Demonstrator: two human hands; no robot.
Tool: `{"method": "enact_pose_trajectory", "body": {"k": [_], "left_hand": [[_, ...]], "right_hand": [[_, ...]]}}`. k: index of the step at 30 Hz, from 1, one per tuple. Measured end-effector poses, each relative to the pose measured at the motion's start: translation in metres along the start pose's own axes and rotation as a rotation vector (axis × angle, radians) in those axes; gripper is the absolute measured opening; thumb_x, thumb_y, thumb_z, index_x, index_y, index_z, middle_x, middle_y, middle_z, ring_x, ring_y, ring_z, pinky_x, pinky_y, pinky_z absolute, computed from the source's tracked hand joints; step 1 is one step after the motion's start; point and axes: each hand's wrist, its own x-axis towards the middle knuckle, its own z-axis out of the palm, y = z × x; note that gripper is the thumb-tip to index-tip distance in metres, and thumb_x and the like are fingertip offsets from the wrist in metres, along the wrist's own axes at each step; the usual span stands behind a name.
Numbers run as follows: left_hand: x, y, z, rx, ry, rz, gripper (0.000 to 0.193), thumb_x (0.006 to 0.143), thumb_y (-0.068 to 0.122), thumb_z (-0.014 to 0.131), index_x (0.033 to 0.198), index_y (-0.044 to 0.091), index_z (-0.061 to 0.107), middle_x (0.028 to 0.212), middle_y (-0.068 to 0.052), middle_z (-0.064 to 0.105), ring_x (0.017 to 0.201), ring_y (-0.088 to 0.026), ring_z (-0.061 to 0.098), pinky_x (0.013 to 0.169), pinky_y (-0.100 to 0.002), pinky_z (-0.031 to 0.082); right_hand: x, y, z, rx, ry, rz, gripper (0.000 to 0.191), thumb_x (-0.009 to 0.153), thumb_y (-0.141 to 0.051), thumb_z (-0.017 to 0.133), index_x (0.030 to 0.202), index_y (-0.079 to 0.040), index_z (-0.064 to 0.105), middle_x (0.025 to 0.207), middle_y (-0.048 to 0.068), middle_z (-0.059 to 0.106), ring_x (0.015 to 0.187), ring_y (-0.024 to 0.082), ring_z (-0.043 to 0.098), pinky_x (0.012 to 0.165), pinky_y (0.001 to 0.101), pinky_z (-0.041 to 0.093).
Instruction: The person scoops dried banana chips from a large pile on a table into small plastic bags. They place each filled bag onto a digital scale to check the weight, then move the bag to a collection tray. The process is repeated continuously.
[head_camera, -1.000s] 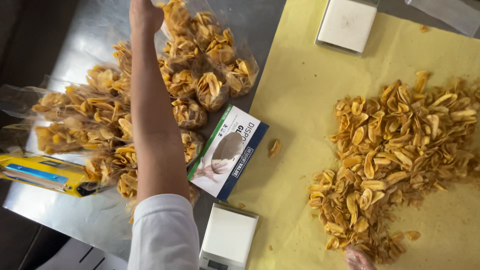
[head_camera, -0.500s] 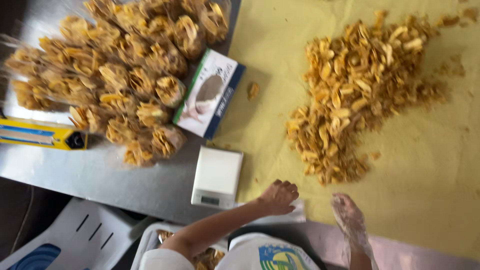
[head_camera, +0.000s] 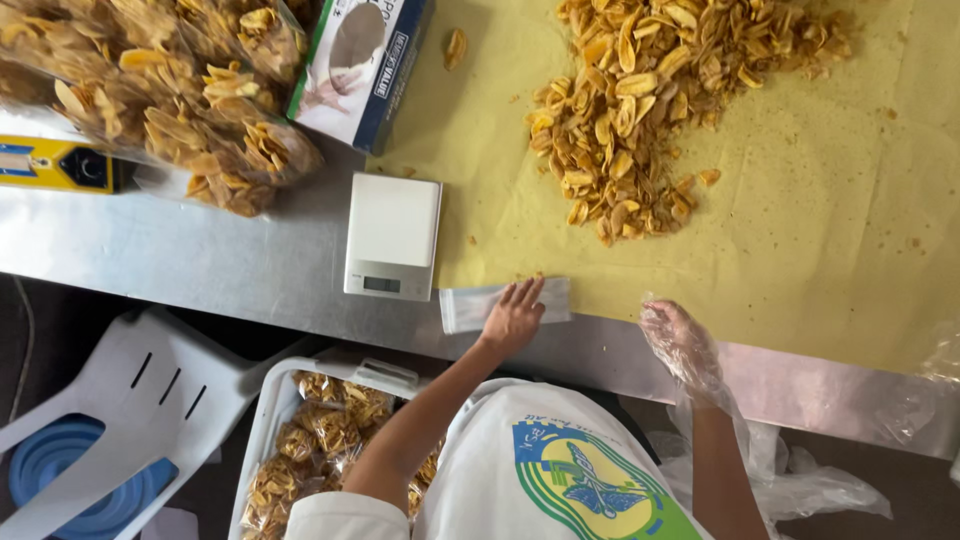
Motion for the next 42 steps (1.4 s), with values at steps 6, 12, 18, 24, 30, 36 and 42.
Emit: {"method": "enact_pose_trajectory", "body": {"k": [6,12,18,24,30,36,42], "left_hand": [[0.007,0.017,-0.02,-0.138,0.015,-0.025,0.021,0.078,0.011,0.068,0.098,0.006,0.074,0.144,-0.017,0.055,0.136,-0.037,0.051,0.105,-0.053,0.046],[0.018,0.035,-0.02,-0.068,-0.26,-0.129,0.021,0.081,0.003,0.064,0.098,0.009,0.074,0.123,-0.007,0.064,0.118,-0.025,0.061,0.093,-0.043,0.051],[0.024,0.039,-0.021,0.13,-0.091,-0.142,0.043,0.089,0.012,0.066,0.131,0.012,0.061,0.108,-0.007,0.065,0.101,-0.023,0.064,0.081,-0.041,0.049],[0.024,0.013,-0.015,0.074,0.107,-0.099,0.037,0.093,0.034,0.067,0.121,0.012,0.059,0.119,-0.006,0.063,0.109,-0.023,0.061,0.094,-0.047,0.045],[0.014,0.006,-0.004,-0.029,0.245,-0.063,0.031,0.094,0.027,0.072,0.122,0.017,0.063,0.126,0.004,0.062,0.119,-0.017,0.06,0.107,-0.049,0.041],[0.015,0.006,-0.001,-0.052,0.284,-0.061,0.033,0.093,0.025,0.074,0.125,0.017,0.067,0.127,0.004,0.063,0.116,-0.016,0.06,0.102,-0.047,0.042],[0.011,0.001,0.0,-0.059,0.316,-0.05,0.031,0.093,0.024,0.073,0.122,0.017,0.067,0.125,0.004,0.064,0.116,-0.017,0.06,0.098,-0.046,0.042]], "right_hand": [[-0.022,-0.008,-0.001,0.255,-0.115,-0.018,0.053,0.08,-0.004,0.073,0.13,0.002,0.056,0.122,0.008,0.057,0.102,0.014,0.059,0.093,0.0251,0.053],[-0.033,0.001,-0.007,0.084,-0.059,-0.028,0.034,0.094,0.001,0.07,0.125,0.009,0.059,0.105,0.009,0.054,0.09,0.013,0.053,0.078,0.0232,0.049],[-0.047,0.004,-0.017,0.108,-0.008,0.016,0.036,0.091,0.002,0.067,0.127,0.003,0.062,0.111,0.008,0.059,0.09,0.012,0.056,0.076,0.0206,0.049],[-0.056,0.013,-0.016,-0.169,0.138,0.09,0.034,0.091,-0.002,0.069,0.125,-0.003,0.064,0.118,0.007,0.065,0.098,0.013,0.063,0.085,0.0222,0.053],[-0.058,0.027,-0.017,-0.468,0.183,0.108,0.033,0.091,-0.01,0.072,0.124,-0.007,0.066,0.112,0.003,0.068,0.098,0.01,0.064,0.085,0.0224,0.054],[-0.056,0.029,-0.016,-0.742,0.133,0.086,0.033,0.092,-0.017,0.072,0.124,-0.009,0.065,0.112,0.003,0.071,0.098,0.011,0.066,0.085,0.0239,0.055],[-0.046,0.018,-0.008,-0.877,0.102,0.069,0.038,0.091,-0.025,0.072,0.125,-0.01,0.064,0.112,0.003,0.072,0.1,0.014,0.069,0.087,0.0282,0.054]]}}
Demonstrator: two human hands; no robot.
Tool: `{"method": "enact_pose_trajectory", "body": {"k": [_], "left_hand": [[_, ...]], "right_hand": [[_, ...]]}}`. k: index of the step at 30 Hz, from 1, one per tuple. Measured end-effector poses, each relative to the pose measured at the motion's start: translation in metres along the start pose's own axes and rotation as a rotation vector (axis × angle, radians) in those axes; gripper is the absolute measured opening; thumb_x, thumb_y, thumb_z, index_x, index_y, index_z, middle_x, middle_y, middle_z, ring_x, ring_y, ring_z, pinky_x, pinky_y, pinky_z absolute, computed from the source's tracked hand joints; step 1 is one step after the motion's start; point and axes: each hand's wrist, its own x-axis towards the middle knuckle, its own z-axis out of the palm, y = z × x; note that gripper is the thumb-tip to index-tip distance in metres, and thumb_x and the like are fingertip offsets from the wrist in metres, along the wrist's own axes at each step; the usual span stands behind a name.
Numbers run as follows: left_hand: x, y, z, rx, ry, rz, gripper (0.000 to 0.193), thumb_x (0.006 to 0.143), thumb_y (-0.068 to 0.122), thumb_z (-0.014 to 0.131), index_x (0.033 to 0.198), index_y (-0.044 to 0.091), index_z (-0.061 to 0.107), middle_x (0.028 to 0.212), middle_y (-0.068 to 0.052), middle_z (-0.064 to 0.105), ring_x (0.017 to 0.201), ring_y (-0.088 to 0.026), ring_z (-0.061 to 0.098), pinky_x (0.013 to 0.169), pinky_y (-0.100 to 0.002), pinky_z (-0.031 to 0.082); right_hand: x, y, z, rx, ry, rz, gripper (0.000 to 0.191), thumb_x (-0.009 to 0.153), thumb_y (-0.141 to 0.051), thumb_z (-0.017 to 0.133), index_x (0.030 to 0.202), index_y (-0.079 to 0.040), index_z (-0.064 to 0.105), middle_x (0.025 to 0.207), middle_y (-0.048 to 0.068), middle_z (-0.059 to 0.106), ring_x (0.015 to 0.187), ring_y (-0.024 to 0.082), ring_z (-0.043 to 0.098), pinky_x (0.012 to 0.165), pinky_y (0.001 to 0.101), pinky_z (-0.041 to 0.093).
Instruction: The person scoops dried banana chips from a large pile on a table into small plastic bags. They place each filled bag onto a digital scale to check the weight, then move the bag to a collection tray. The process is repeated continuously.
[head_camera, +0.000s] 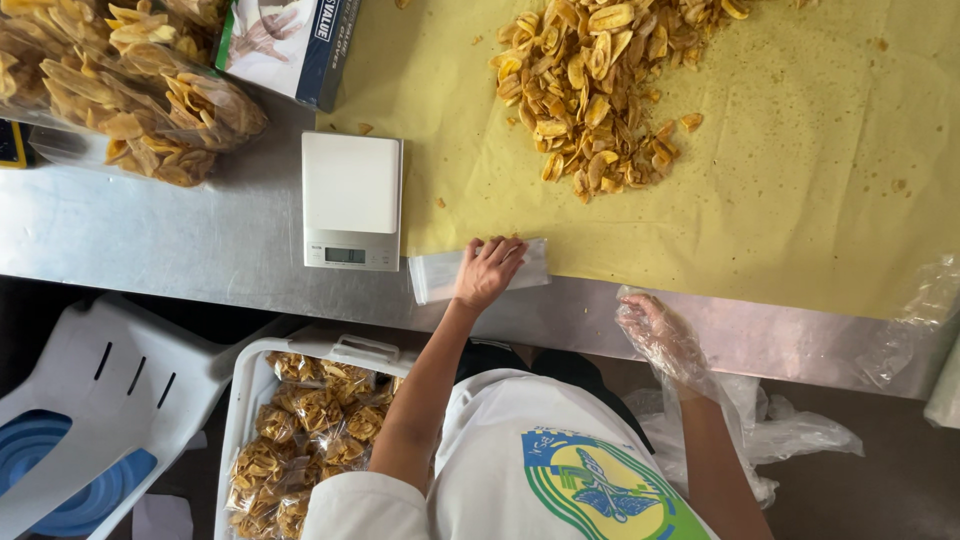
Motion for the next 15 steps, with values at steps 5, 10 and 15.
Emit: {"method": "enact_pose_trajectory", "body": {"k": [5,10,15], "left_hand": [[-0.002,-0.002,0.003,-0.041,-0.061,0.136,0.013,0.094,0.013,0.064,0.106,0.017,0.062,0.125,0.005,0.066,0.122,-0.014,0.061,0.11,-0.047,0.041],[-0.002,-0.007,0.002,-0.119,-0.183,0.14,0.012,0.093,0.015,0.063,0.105,0.019,0.064,0.109,0.004,0.066,0.114,-0.017,0.061,0.118,-0.052,0.036],[0.0,-0.005,0.001,-0.246,-0.195,0.014,0.028,0.077,0.039,0.073,0.074,0.013,0.063,0.102,-0.007,0.064,0.108,-0.028,0.058,0.107,-0.06,0.031]], "right_hand": [[0.003,-0.009,0.0,-0.002,-0.028,0.009,0.039,0.091,-0.027,0.072,0.125,-0.009,0.064,0.111,0.007,0.073,0.1,0.019,0.071,0.087,0.0321,0.056],[0.018,-0.021,0.005,-0.238,-0.005,-0.203,0.039,0.091,-0.027,0.072,0.124,-0.008,0.064,0.115,0.008,0.073,0.102,0.02,0.071,0.089,0.0332,0.056],[0.061,-0.058,0.031,0.796,-0.201,0.317,0.036,0.09,-0.025,0.069,0.12,-0.005,0.065,0.111,0.01,0.074,0.105,0.022,0.072,0.093,0.0347,0.059]]}}
